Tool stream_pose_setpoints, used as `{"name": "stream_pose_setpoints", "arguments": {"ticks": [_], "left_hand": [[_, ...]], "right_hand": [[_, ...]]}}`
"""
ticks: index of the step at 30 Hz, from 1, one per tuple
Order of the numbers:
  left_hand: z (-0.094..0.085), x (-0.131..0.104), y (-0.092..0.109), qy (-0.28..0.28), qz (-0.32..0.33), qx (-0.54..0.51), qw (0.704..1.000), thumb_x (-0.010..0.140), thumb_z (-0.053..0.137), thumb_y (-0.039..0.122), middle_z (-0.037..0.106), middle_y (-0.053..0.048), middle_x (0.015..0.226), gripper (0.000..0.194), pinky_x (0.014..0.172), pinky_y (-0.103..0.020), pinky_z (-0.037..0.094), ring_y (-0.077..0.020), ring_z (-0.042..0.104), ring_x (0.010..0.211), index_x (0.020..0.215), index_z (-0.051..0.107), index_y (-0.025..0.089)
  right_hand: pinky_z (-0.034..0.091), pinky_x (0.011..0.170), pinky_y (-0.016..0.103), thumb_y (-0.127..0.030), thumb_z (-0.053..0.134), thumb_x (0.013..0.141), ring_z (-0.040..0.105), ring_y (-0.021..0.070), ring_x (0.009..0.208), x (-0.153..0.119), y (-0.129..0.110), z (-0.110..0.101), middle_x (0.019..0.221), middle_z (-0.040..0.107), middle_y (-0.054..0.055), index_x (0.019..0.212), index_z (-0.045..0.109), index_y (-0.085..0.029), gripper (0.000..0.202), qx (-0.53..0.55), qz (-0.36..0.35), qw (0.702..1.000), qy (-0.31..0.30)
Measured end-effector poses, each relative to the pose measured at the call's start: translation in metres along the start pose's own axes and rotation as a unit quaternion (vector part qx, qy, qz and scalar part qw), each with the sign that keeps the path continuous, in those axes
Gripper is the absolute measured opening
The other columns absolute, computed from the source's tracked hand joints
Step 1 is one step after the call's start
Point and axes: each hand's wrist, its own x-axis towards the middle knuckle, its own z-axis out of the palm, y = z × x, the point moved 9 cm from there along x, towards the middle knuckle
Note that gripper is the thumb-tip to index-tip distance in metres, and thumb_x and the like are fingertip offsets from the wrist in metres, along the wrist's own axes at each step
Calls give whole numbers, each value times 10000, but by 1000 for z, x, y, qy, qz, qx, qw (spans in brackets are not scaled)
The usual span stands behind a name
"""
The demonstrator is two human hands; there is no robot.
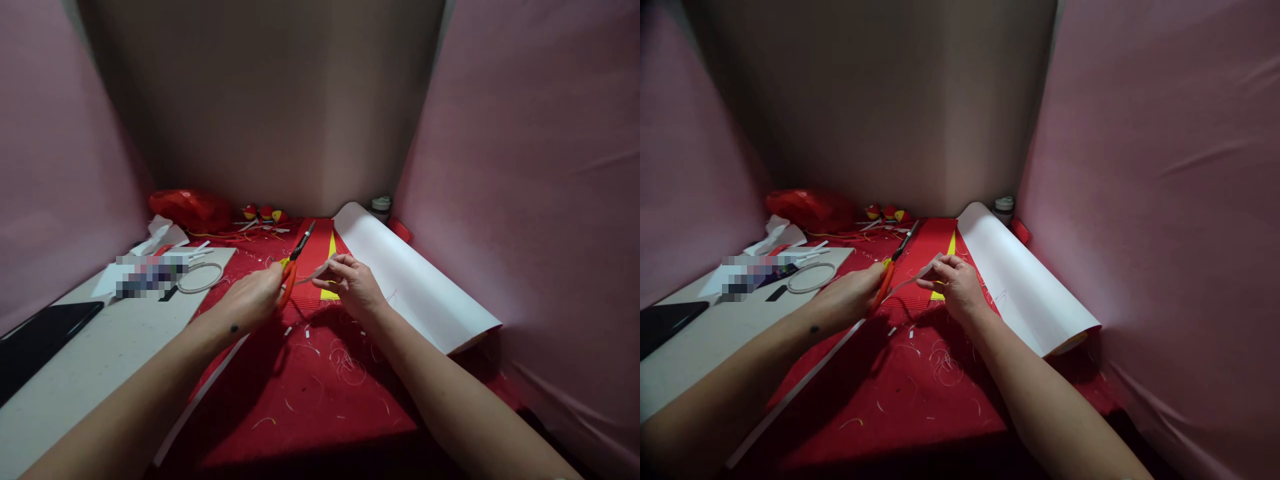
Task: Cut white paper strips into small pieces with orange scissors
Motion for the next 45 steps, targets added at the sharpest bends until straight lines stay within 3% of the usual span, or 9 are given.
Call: {"name": "stream_pose_setpoints", "arguments": {"ticks": [5, 8, 11, 20, 26, 38, 41, 45], "left_hand": [[5, 16, -12, 31, 12, -223, 974, 690, 540, 314, 603, -8, 732, 168, 505, -235, 356, -141, 543, 602, 813, 529, 200], [19, 24, -11, -13, 2, -357, 934, 618, 619, 281, 579, 15, 648, 219, 459, -226, 363, -110, 510, 508, 787, 531, 173], [34, 24, -10, -72, -37, -422, 903, 598, 630, 220, 514, 55, 526, 239, 400, -215, 330, -82, 445, 401, 795, 510, 158], [27, 15, -22, -103, -88, -436, 890, 617, 628, 204, 524, 45, 500, 262, 401, -208, 288, -63, 415, 386, 839, 507, 138], [17, 13, -30, -72, -72, -421, 901, 592, 638, 231, 504, 62, 521, 253, 425, -206, 283, -59, 422, 411, 792, 509, 147], [14, 11, -38, -54, -77, -469, 878, 592, 655, 213, 483, 72, 468, 260, 401, -196, 279, -62, 414, 392, 789, 501, 142], [11, 10, -38, -37, -68, -474, 877, 608, 653, 206, 491, 65, 494, 255, 400, -199, 290, -61, 419, 398, 801, 503, 137], [11, 10, -31, -21, -54, -489, 870, 619, 656, 183, 520, 49, 562, 259, 397, -204, 316, -57, 434, 403, 816, 494, 140]], "right_hand": [[538, 680, 352, -183, 612, 701, 623, 150, 652, 0, -6, -3, 630, 632, 12, 689, 529, -171, 85, 5, 6, 1000, 20], [542, 666, 343, -179, 603, 702, 624, 150, 647, 1, -9, -5, 634, 637, 14, 685, 537, -169, 69, 5, 2, 1000, 22], [546, 664, 336, -182, 610, 696, 624, 147, 640, 3, -11, -7, 632, 638, 11, 683, 540, -170, 72, 5, -4, 1000, 24], [543, 618, 311, -137, 608, 685, 636, 159, 619, 7, -22, -22, 600, 634, 14, 665, 519, -174, 99, 20, -37, 996, 74], [530, 577, 291, -139, 594, 685, 643, 158, 591, 11, -30, -37, 609, 642, 14, 673, 545, -160, 55, 3, -66, 992, 104], [518, 552, 281, -158, 577, 689, 638, 151, 567, 12, -41, -49, 572, 627, -7, 687, 510, -182, 72, 2, -97, 987, 129], [516, 548, 277, -213, 595, 689, 637, 152, 581, 11, -40, -45, 614, 634, -7, 725, 524, -188, 83, 4, -88, 989, 119], [507, 522, 275, -283, 612, 703, 636, 165, 617, 7, -18, -20, 712, 650, 29, 821, 569, -170, 169, -32, -33, 998, 51]]}}
